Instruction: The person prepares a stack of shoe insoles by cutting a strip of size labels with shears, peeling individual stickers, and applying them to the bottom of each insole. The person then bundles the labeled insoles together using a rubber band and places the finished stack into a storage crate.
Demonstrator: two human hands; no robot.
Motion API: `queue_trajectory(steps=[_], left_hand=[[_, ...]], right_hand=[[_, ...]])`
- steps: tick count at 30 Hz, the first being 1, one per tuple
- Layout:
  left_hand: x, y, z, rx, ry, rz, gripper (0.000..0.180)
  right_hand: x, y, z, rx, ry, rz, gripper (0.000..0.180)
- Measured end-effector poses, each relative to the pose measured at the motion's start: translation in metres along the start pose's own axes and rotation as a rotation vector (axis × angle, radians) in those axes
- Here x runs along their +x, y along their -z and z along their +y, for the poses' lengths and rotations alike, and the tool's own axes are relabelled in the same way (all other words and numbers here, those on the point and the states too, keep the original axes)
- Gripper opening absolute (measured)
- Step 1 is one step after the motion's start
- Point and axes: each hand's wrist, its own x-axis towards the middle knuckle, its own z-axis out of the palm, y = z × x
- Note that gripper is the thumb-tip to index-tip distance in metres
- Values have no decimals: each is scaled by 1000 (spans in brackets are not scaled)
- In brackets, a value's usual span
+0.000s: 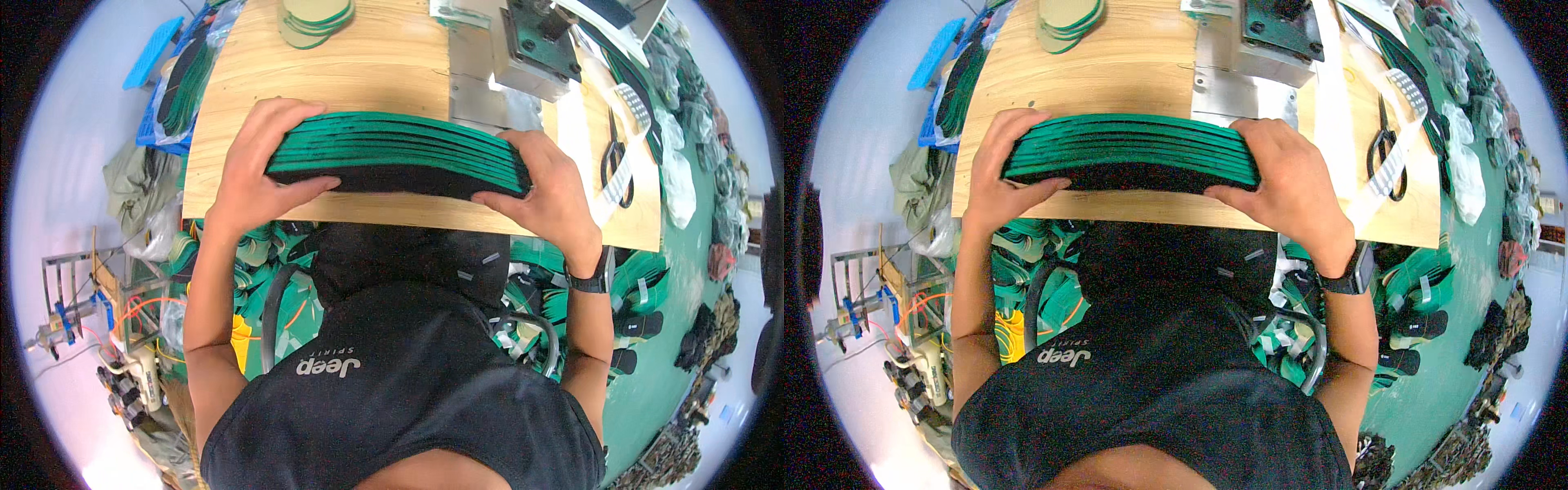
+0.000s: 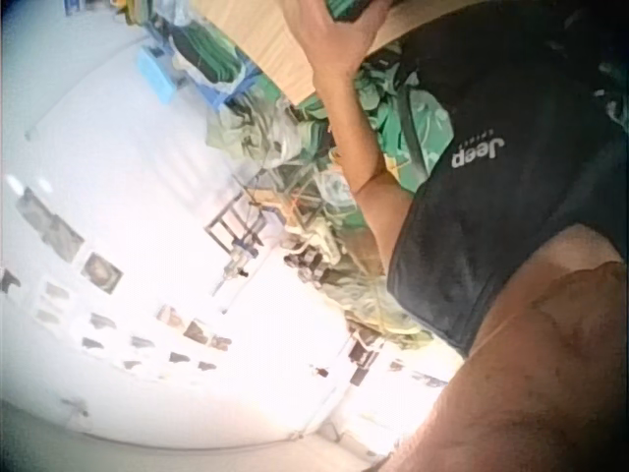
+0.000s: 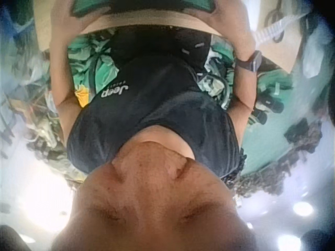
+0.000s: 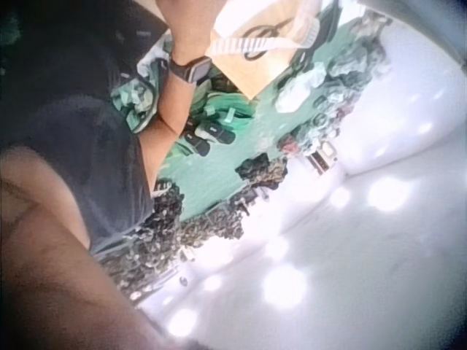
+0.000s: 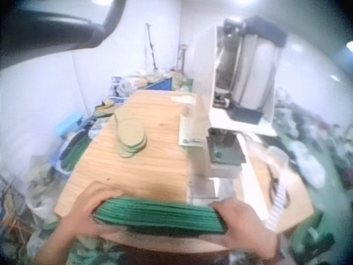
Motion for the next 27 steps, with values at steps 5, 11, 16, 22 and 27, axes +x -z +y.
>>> queue_trajectory(steps=[5,11,16,22,27], left_hand=[[0,1,-9,-68,40,-55,109],[4,15,-15,-73,-21,-152,76],[-5,4,-20,-169,80,-43,58],[-3,-12,-25,-214,-88,111,65],[-6,-11,-24,-127,16,67,70]], right_hand=[[18,1,-28,-203,148,42,89],[38,-19,-45,-162,156,-115,88],[7,-6,-7,-128,-7,19,69],[-6,-15,3,70,56,247,76],[-13,-23,11,286,-3,184,98]])
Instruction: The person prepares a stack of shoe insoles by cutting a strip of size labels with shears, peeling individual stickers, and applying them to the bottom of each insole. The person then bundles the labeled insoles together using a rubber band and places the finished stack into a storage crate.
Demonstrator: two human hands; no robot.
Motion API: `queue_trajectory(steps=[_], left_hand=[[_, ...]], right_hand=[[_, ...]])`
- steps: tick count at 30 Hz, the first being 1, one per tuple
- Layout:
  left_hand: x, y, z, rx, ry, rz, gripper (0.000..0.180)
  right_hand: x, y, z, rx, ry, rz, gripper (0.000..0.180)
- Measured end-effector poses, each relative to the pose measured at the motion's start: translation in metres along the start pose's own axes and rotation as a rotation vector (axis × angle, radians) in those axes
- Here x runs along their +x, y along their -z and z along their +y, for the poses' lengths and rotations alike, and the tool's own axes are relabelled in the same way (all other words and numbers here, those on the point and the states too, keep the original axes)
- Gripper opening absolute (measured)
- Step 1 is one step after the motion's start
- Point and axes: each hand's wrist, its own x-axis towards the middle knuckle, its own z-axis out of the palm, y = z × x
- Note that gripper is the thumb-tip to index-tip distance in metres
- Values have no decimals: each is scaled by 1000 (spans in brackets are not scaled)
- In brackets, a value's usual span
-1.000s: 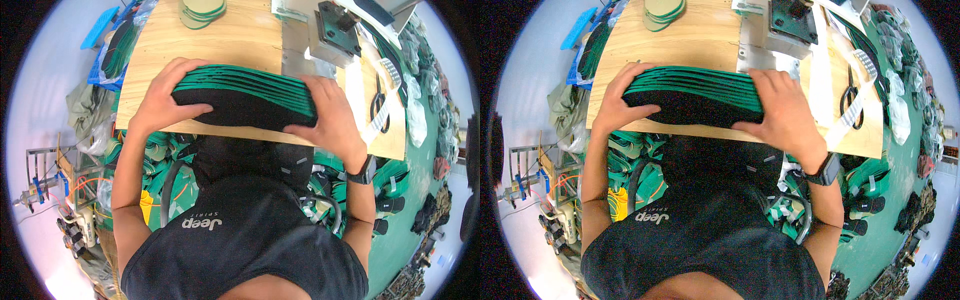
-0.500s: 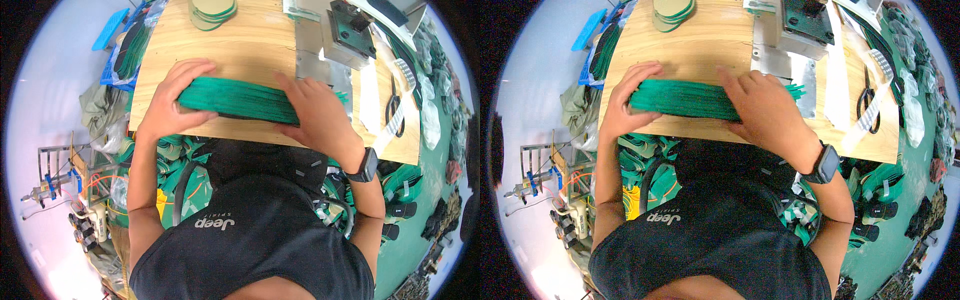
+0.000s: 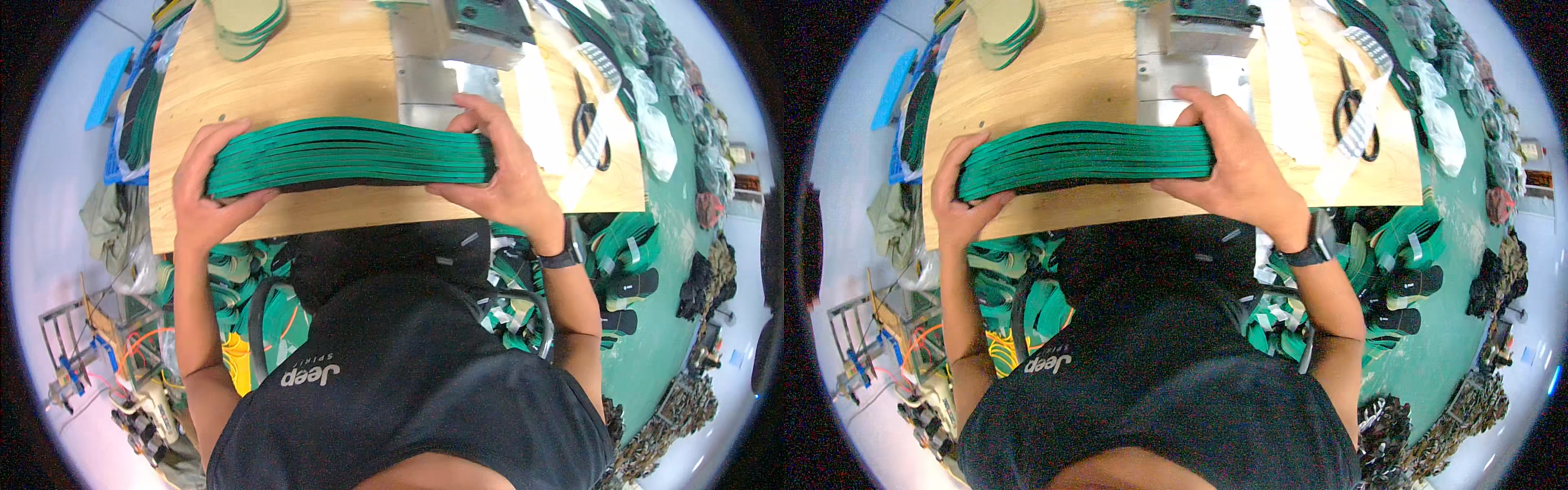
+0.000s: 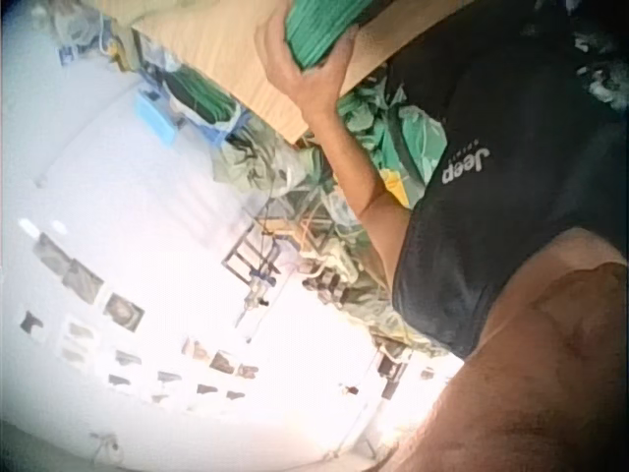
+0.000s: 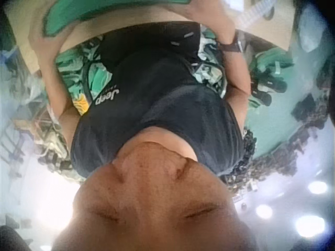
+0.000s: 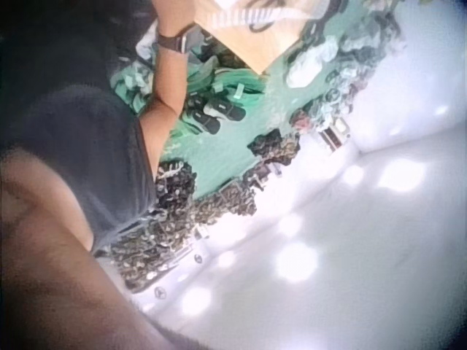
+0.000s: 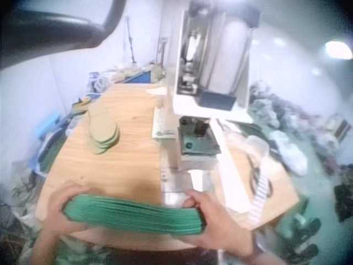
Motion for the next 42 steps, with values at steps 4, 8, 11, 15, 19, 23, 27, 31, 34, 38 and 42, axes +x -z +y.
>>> queue_trajectory(steps=[4,8,11,15,19,23,27,31,34,38,42], left_hand=[[-5,0,-4,34,-30,78,68],[-2,-6,1,-69,27,41,80],[-4,-4,6,-225,226,57,86],[-1,4,-5,87,-118,-28,80],[-2,-8,-10,-60,0,6,80],[-2,-8,-2,-167,184,70,80],[1,-9,-7,-92,25,33,75],[8,-10,-7,-141,148,64,67],[21,-13,0,-304,305,110,70],[28,-32,-12,-196,529,-6,62],[21,-29,-39,-441,349,-32,64]], right_hand=[[-2,-5,10,112,-11,112,96],[-7,-18,13,189,34,188,81],[-3,-11,16,21,70,81,76],[-2,-6,17,-20,94,140,79],[-9,-5,21,36,142,94,89],[-2,0,23,-36,281,60,67],[-4,4,29,1,231,97,55],[-6,5,20,251,-63,118,48],[-1,13,7,527,-301,169,38],[0,15,30,287,-429,30,45],[-12,13,40,30,-195,468,48]])
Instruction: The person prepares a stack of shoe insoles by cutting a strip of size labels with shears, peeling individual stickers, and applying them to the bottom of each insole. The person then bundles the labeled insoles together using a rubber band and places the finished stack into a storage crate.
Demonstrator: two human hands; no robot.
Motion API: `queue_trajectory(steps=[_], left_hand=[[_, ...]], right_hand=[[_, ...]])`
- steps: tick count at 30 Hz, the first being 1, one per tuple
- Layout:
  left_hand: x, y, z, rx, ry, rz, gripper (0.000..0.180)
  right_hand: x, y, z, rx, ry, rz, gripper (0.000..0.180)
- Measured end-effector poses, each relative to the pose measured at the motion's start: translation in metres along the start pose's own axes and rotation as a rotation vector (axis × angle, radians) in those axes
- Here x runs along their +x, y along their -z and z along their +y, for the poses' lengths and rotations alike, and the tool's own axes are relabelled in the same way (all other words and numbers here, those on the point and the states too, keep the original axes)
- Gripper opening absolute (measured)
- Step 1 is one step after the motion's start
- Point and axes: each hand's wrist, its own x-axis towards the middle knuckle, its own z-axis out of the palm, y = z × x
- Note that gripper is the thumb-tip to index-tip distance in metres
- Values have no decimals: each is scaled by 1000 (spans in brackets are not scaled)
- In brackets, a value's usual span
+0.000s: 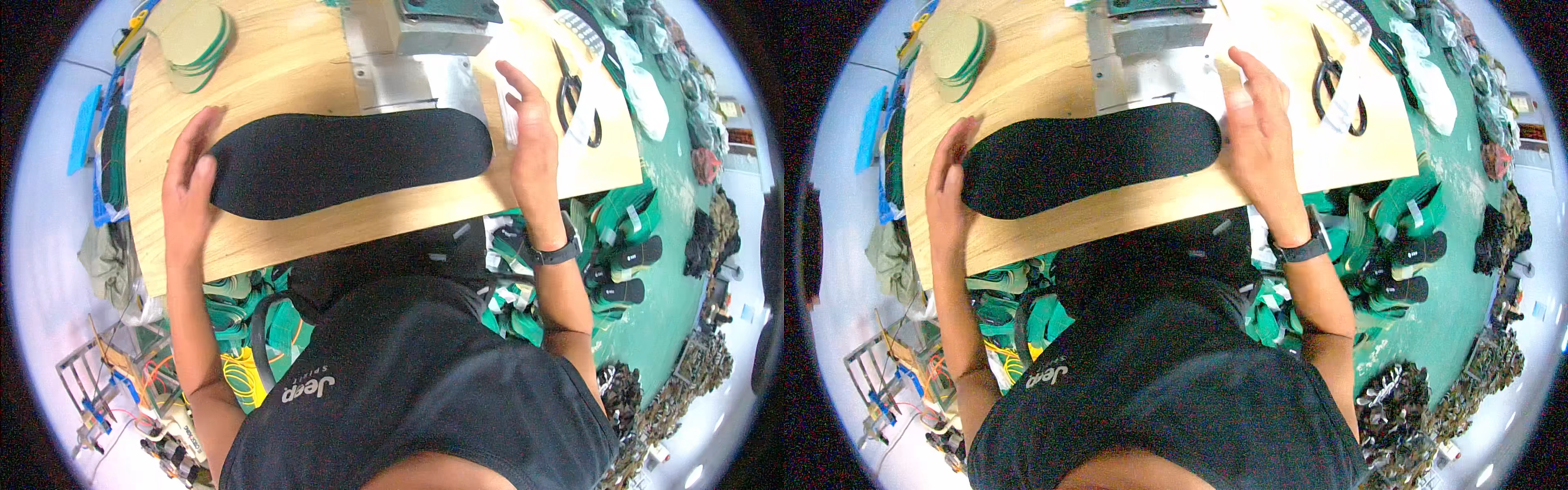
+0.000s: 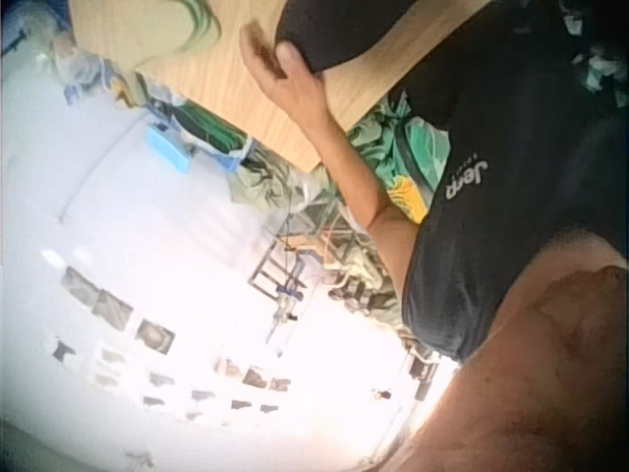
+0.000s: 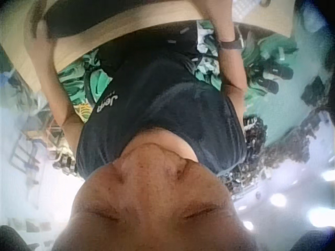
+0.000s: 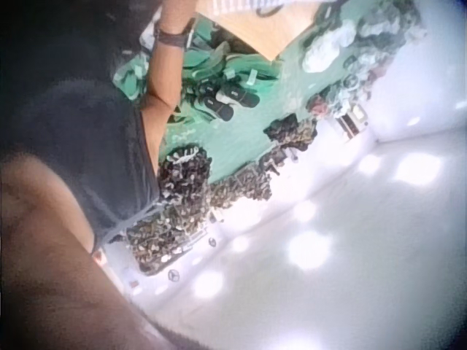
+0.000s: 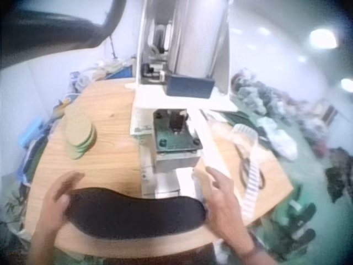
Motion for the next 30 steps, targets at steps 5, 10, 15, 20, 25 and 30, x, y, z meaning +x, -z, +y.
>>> queue_trajectory(steps=[5,10,15,20,25,30], left_hand=[[2,-7,3,53,-53,-134,91],[3,0,4,49,-74,-191,114],[8,15,6,215,-31,-324,111],[9,21,7,241,-92,-350,110],[5,9,9,315,-38,-257,117],[21,10,5,408,-56,-208,110]], right_hand=[[-24,-25,3,252,-150,-190,78],[-16,-3,-3,279,4,-263,77],[-3,12,-6,-63,162,-452,87],[-4,10,-7,-58,154,-412,86],[-13,13,-2,-249,170,-375,82],[4,2,10,-272,189,-364,73]])
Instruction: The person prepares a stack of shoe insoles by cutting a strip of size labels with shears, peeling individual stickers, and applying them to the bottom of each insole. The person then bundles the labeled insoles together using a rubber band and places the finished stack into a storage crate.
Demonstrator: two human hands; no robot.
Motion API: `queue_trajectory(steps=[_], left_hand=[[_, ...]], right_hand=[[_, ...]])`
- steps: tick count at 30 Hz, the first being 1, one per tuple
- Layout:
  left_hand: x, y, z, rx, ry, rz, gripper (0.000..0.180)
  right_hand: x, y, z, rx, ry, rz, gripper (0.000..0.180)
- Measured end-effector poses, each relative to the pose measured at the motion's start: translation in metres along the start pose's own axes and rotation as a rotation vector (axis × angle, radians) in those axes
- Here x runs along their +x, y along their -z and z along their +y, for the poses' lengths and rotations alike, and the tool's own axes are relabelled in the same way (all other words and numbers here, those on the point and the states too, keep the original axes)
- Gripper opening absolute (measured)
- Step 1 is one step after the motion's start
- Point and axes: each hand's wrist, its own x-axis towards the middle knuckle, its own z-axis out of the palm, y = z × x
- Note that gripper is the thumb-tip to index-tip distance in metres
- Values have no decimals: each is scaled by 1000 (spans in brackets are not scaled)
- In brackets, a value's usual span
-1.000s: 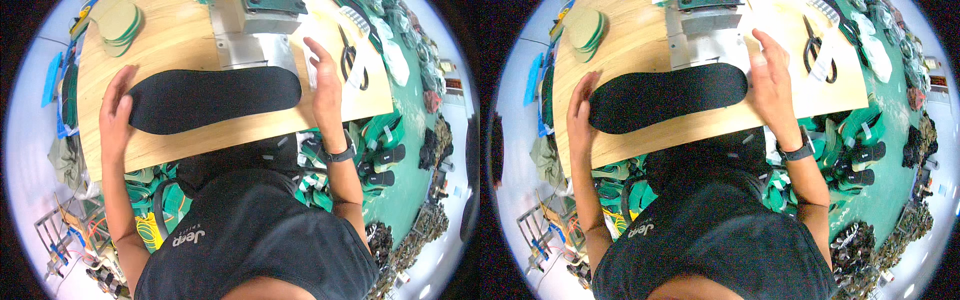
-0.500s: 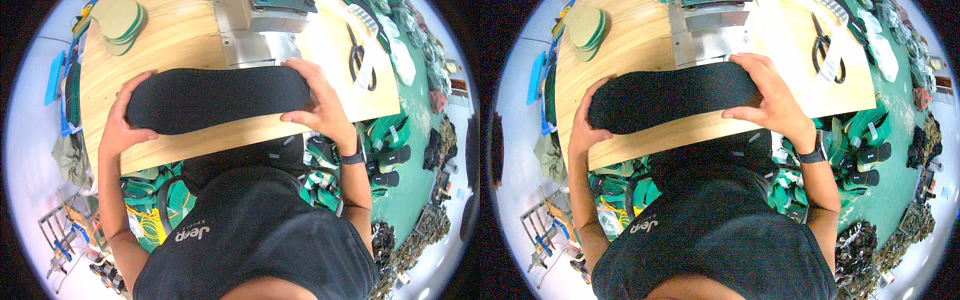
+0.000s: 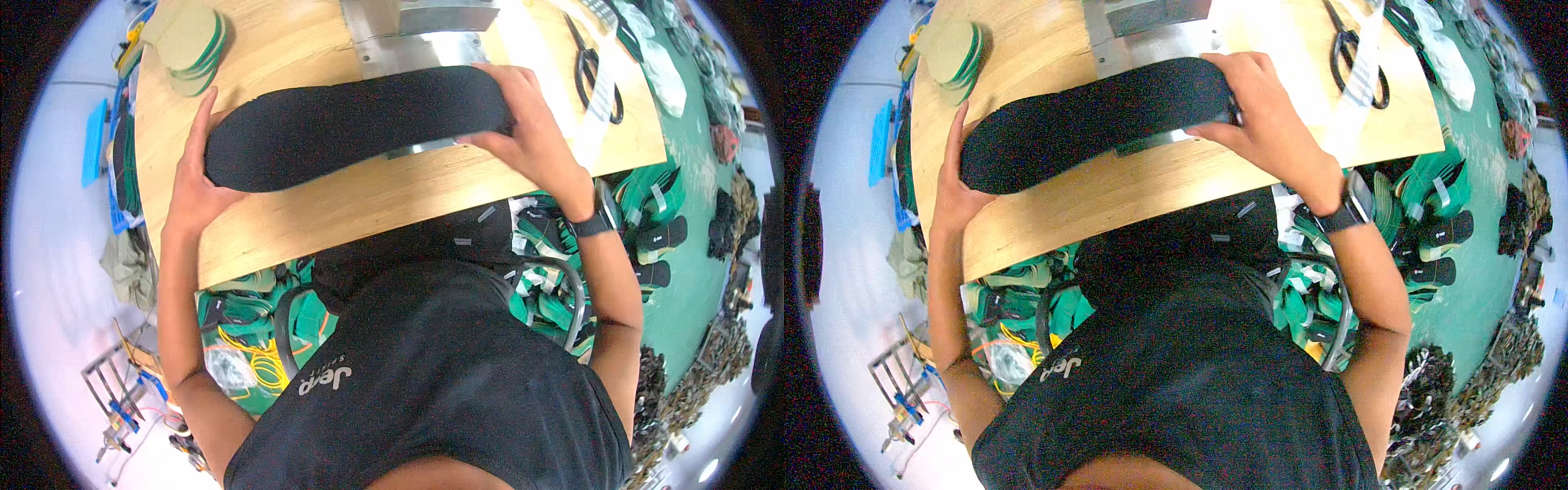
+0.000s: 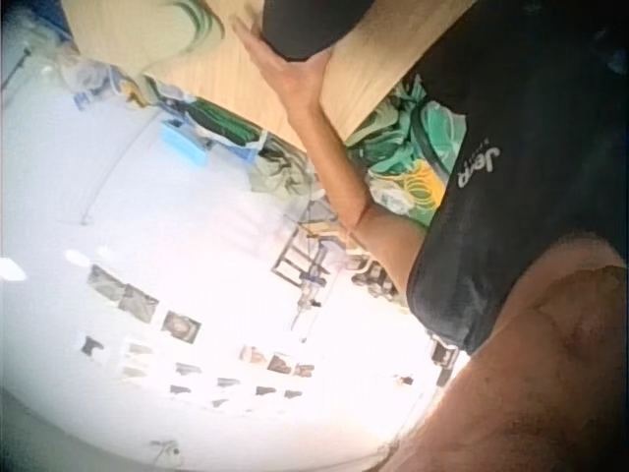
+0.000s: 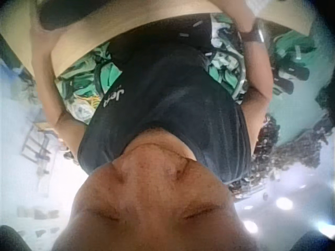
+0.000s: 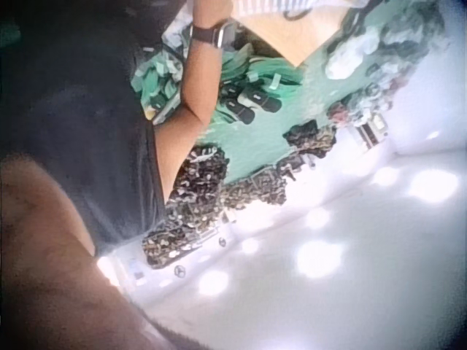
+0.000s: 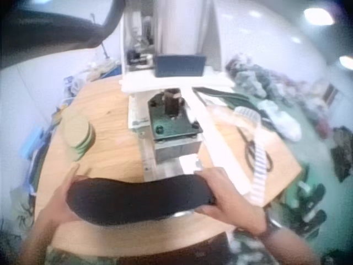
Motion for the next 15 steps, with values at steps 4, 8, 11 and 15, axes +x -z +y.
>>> queue_trajectory(steps=[4,8,11,15], left_hand=[[27,8,-9,-21,-26,-17,108],[42,10,-24,-45,-62,38,105],[46,10,-23,-3,-53,58,105],[52,9,-25,15,-122,59,104]], right_hand=[[19,-7,6,37,26,128,69],[37,-17,11,54,38,227,69],[47,-20,10,64,63,318,51],[47,-27,21,15,15,327,58]])
